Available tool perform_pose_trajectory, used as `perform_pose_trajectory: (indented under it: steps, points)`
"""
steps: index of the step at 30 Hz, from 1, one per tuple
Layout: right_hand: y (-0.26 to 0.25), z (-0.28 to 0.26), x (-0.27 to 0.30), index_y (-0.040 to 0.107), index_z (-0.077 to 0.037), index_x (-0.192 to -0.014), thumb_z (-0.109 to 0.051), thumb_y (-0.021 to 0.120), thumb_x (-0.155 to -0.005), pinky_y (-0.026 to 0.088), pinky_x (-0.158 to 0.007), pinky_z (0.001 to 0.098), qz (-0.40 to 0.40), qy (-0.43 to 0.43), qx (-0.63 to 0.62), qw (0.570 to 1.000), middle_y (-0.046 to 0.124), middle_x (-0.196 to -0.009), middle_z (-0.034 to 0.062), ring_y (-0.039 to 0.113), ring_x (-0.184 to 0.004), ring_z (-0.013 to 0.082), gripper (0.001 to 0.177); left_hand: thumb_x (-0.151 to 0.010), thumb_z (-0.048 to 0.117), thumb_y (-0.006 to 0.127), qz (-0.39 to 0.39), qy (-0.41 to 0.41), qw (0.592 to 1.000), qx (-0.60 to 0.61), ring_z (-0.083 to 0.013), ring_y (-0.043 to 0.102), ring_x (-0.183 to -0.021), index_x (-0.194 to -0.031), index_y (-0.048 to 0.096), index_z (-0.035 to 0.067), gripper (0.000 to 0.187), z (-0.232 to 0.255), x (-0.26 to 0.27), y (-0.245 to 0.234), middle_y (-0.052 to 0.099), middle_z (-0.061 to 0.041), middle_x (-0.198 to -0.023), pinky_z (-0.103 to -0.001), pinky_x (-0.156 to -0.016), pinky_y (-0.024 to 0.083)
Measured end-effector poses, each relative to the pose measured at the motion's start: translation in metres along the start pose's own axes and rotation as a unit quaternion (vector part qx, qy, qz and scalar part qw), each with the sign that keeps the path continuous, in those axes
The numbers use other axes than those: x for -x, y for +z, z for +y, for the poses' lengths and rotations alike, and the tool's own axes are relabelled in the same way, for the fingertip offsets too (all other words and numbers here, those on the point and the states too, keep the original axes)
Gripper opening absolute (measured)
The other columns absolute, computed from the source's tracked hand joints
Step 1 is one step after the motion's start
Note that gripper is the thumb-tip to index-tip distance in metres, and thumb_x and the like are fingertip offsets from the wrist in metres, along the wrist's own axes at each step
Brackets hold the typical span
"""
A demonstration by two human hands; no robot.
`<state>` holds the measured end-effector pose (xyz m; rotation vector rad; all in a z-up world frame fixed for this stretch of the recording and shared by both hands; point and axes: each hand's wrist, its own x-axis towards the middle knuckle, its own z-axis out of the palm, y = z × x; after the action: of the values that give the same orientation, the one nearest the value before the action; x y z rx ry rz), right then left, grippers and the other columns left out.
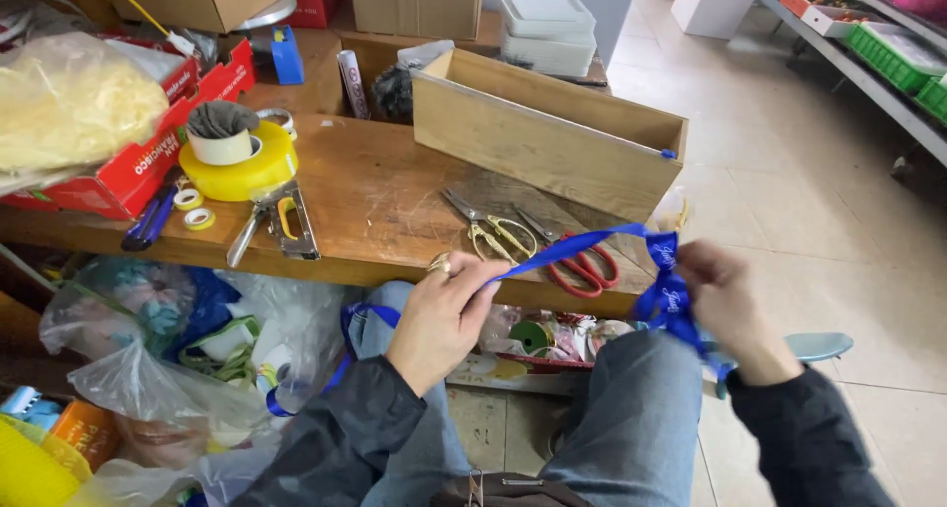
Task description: Tying a blue ribbon into a decorative bow and trimming the ends with scissors.
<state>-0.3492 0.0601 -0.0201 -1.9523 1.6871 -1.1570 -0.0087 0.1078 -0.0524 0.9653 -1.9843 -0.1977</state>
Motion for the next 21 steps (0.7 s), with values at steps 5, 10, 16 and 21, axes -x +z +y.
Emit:
perform_pose_trajectory:
  steps: [5,10,16,21]
  points:
    - [0.050,-0.041,0.043,0.076,0.002,-0.091,0.013,0.069,-0.077,0.045,-0.067,0.0295,-0.075,0.155,-0.293,0.940,0.071,-0.078,0.0149,0.065,-0.074,0.0222,0.019,-0.095,0.023,0.072,0.127,-0.133,0.981,0.060,-0.0293,0.076,-0.090,-0.105,0.077,0.023,0.010,-0.020,0.021,0.025,0.077,-0.002,-0.091,-0.038,-0.077,0.060]
    - [0.057,-0.046,0.036,0.075,-0.001,-0.090,0.009,0.070,-0.084,0.045,-0.065,0.0280,-0.070,0.134,-0.267,0.952,0.068,-0.075,0.0117,0.063,-0.071,0.0205,0.013,-0.078,0.017,0.087,0.057,-0.324,0.921,0.208,-0.0255,0.078,-0.088,-0.112,0.064,0.014,0.041,-0.041,0.046,0.037,0.079,-0.012,-0.109,-0.036,-0.077,0.064]
    - [0.051,-0.019,0.017,0.080,-0.015,-0.103,-0.001,0.074,-0.092,0.054,-0.071,0.0288,-0.056,0.075,-0.119,0.988,0.079,-0.081,0.0078,0.072,-0.076,0.0164,0.019,-0.084,0.015,0.086,0.011,-0.386,0.851,0.356,-0.0223,0.081,-0.073,-0.130,0.067,0.006,0.050,-0.029,0.038,0.038,0.079,-0.020,-0.111,-0.030,-0.061,0.066]
    - [0.040,-0.022,0.020,0.082,-0.017,-0.102,-0.002,0.074,-0.093,0.055,-0.071,0.0277,-0.030,0.075,-0.089,0.993,0.080,-0.080,0.0069,0.074,-0.077,0.0148,0.020,-0.084,0.005,0.082,0.068,-0.290,0.928,0.222,-0.0172,0.079,-0.066,-0.109,0.073,0.012,0.028,-0.026,0.037,0.037,0.085,-0.010,-0.089,-0.028,-0.059,0.065]
